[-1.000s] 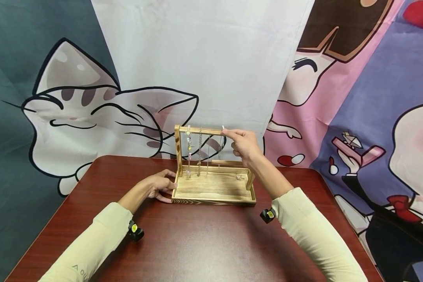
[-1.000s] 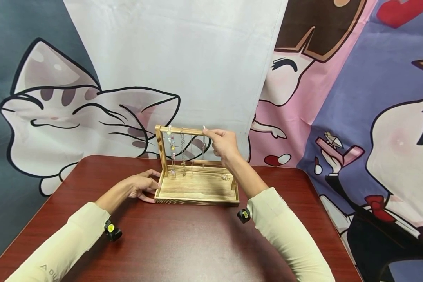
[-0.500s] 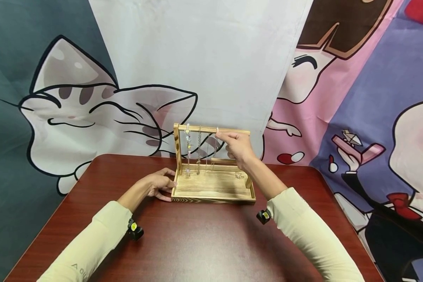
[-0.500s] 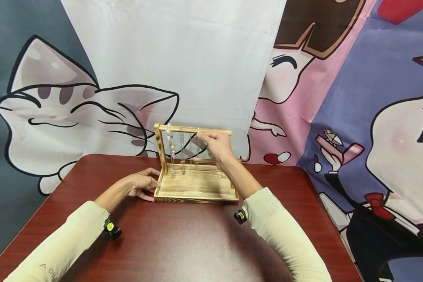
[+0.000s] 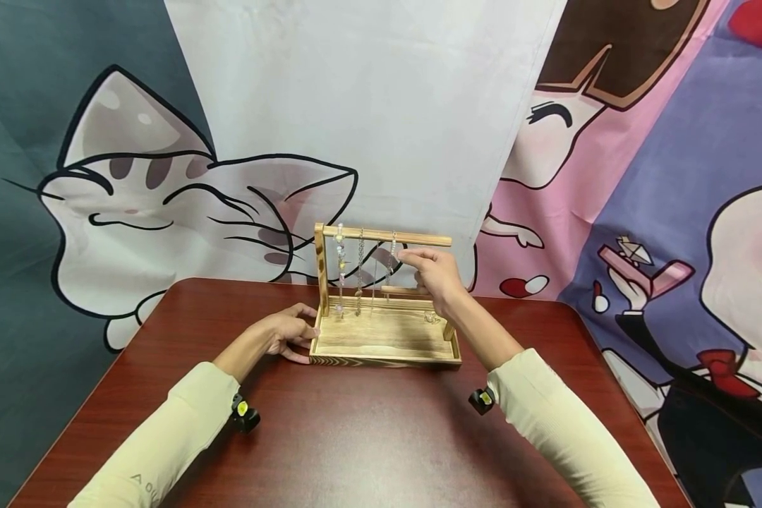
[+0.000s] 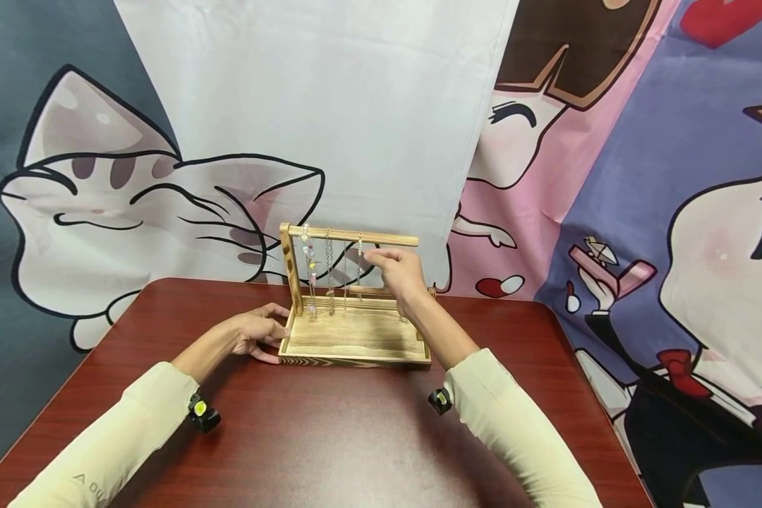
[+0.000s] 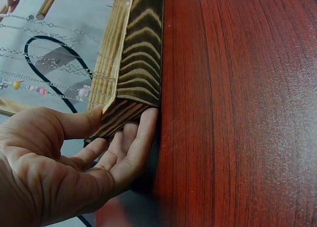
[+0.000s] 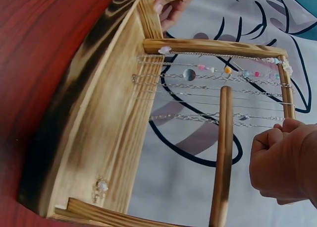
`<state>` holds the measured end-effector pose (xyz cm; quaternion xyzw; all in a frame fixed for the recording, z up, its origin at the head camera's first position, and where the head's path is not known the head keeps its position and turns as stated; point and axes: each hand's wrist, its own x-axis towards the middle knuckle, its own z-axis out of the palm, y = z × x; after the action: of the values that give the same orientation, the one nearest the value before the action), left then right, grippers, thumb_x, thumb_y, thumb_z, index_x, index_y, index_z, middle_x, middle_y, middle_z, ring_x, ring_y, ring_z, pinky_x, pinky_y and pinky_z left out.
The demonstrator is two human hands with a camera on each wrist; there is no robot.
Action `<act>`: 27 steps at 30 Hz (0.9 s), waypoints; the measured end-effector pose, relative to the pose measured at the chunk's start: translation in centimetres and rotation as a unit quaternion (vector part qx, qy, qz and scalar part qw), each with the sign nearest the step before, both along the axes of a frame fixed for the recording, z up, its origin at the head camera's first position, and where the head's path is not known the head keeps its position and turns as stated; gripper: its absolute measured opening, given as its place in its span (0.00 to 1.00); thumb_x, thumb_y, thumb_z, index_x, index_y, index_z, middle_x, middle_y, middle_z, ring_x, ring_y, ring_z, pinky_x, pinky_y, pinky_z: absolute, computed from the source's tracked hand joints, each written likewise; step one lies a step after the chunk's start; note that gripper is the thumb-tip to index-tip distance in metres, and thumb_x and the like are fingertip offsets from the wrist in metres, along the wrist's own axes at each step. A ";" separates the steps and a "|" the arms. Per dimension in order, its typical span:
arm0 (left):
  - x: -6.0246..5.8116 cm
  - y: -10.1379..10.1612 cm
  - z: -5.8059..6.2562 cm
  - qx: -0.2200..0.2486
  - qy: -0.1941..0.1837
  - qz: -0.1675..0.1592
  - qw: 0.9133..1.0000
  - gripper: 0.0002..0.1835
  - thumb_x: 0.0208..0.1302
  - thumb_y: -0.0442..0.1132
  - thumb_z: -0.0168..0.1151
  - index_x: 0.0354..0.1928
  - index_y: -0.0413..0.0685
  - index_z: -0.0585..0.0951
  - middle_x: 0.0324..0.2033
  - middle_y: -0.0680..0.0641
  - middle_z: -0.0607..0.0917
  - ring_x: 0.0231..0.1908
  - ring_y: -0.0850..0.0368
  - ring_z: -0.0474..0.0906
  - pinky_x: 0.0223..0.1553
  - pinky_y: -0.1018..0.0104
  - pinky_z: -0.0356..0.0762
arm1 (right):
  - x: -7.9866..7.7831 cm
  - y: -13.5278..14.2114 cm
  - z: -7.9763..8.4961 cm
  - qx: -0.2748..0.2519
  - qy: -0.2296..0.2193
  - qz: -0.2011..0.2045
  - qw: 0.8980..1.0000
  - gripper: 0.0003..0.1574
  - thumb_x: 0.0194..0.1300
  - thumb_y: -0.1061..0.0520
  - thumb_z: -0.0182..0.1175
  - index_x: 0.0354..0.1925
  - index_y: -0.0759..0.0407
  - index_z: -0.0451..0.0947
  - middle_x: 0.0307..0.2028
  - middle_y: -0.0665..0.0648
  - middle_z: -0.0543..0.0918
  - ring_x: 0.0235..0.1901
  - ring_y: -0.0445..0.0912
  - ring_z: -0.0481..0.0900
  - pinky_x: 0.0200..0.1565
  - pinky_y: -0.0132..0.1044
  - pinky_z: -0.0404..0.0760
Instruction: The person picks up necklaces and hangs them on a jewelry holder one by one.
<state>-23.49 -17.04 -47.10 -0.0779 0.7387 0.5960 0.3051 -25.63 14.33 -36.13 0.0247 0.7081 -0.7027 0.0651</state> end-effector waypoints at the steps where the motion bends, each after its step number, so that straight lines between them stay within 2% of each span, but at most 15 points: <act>1: 0.0 0.0 0.0 0.000 0.000 0.000 1.000 0.31 0.83 0.28 0.58 0.80 0.44 0.58 0.47 0.39 0.86 0.46 0.49 0.88 0.46 0.45 0.97 | 0.1 0.1 -0.1 0.001 -0.001 -0.001 1.000 0.23 0.80 0.53 0.71 0.65 0.65 0.87 0.29 0.43 0.75 0.16 0.35 0.54 0.22 0.28 0.57; 3: -0.1 0.0 -0.1 0.001 0.001 0.000 1.000 0.31 0.83 0.28 0.58 0.79 0.44 0.58 0.47 0.39 0.86 0.46 0.49 0.88 0.46 0.45 0.97 | 0.2 0.3 -0.4 0.004 0.000 -0.004 1.000 0.24 0.80 0.53 0.71 0.65 0.66 0.86 0.20 0.41 0.68 0.16 0.35 0.55 0.22 0.28 0.58; 5: -0.1 -0.1 -0.2 0.001 0.001 -0.001 1.000 0.31 0.83 0.28 0.58 0.79 0.44 0.58 0.47 0.39 0.86 0.45 0.49 0.89 0.46 0.45 0.97 | 0.5 0.4 -0.8 0.005 -0.001 -0.006 1.000 0.22 0.79 0.54 0.71 0.64 0.64 0.87 0.16 0.40 0.67 0.14 0.35 0.55 0.21 0.28 0.58; 6: -0.1 -0.1 -0.2 0.002 0.001 -0.002 1.000 0.31 0.83 0.28 0.58 0.80 0.44 0.58 0.47 0.38 0.87 0.45 0.49 0.89 0.46 0.45 0.97 | 0.6 0.4 -1.0 0.006 -0.002 -0.006 1.000 0.20 0.79 0.54 0.71 0.62 0.63 0.88 0.17 0.40 0.70 0.14 0.36 0.56 0.22 0.28 0.60; 10: -0.1 -0.1 -0.2 -0.001 0.000 -0.003 1.000 0.31 0.83 0.29 0.58 0.80 0.44 0.58 0.47 0.38 0.87 0.46 0.49 0.88 0.46 0.45 0.98 | 1.1 0.4 -2.0 0.007 0.000 -0.003 1.000 0.11 0.78 0.54 0.72 0.53 0.58 0.92 0.20 0.41 0.71 0.17 0.37 0.62 0.25 0.27 0.65; 14: -0.1 0.0 -0.1 -0.002 -0.001 -0.002 1.000 0.31 0.83 0.29 0.58 0.80 0.45 0.58 0.46 0.38 0.87 0.46 0.48 0.88 0.46 0.45 0.97 | 1.3 0.5 -2.8 0.010 0.005 0.005 1.000 0.15 0.79 0.54 0.70 0.56 0.62 0.90 0.20 0.44 0.72 0.22 0.39 0.72 0.30 0.28 0.73; 17: -0.1 0.0 -0.1 -0.001 -0.002 -0.001 1.000 0.32 0.83 0.29 0.58 0.80 0.45 0.58 0.46 0.39 0.87 0.46 0.48 0.88 0.46 0.45 0.97 | 1.5 0.7 -3.1 0.014 0.012 0.017 1.000 0.18 0.80 0.55 0.69 0.60 0.65 0.88 0.24 0.46 0.81 0.25 0.39 0.80 0.31 0.27 0.78; 20: 0.0 0.0 -0.1 -0.002 -0.002 0.002 1.000 0.31 0.83 0.29 0.58 0.80 0.45 0.58 0.46 0.39 0.87 0.46 0.49 0.88 0.46 0.46 0.97 | 1.8 0.9 -3.6 0.020 0.016 0.028 0.999 0.19 0.79 0.54 0.70 0.60 0.63 0.89 0.30 0.49 0.88 0.29 0.41 0.88 0.32 0.28 0.82; 24: 0.0 -0.1 -0.1 -0.001 -0.002 0.004 1.000 0.31 0.83 0.28 0.58 0.79 0.45 0.59 0.45 0.39 0.87 0.46 0.49 0.88 0.45 0.46 0.97 | 2.1 1.1 -4.5 0.031 0.015 0.052 0.998 0.18 0.78 0.55 0.71 0.59 0.63 0.90 0.36 0.50 0.94 0.34 0.42 0.93 0.35 0.31 0.87; 27: 0.1 -0.1 -0.2 0.001 -0.001 0.005 1.000 0.31 0.83 0.28 0.59 0.79 0.45 0.59 0.45 0.39 0.87 0.46 0.48 0.88 0.46 0.46 0.97 | 2.5 1.2 -5.1 0.046 0.019 0.083 0.995 0.17 0.79 0.56 0.70 0.59 0.64 0.90 0.45 0.58 0.97 0.39 0.42 0.94 0.42 0.35 0.92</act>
<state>-23.43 -17.13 -47.30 -0.0813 0.7373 0.5984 0.3029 -23.16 15.52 -41.27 -0.0447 0.7402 -0.6621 0.1083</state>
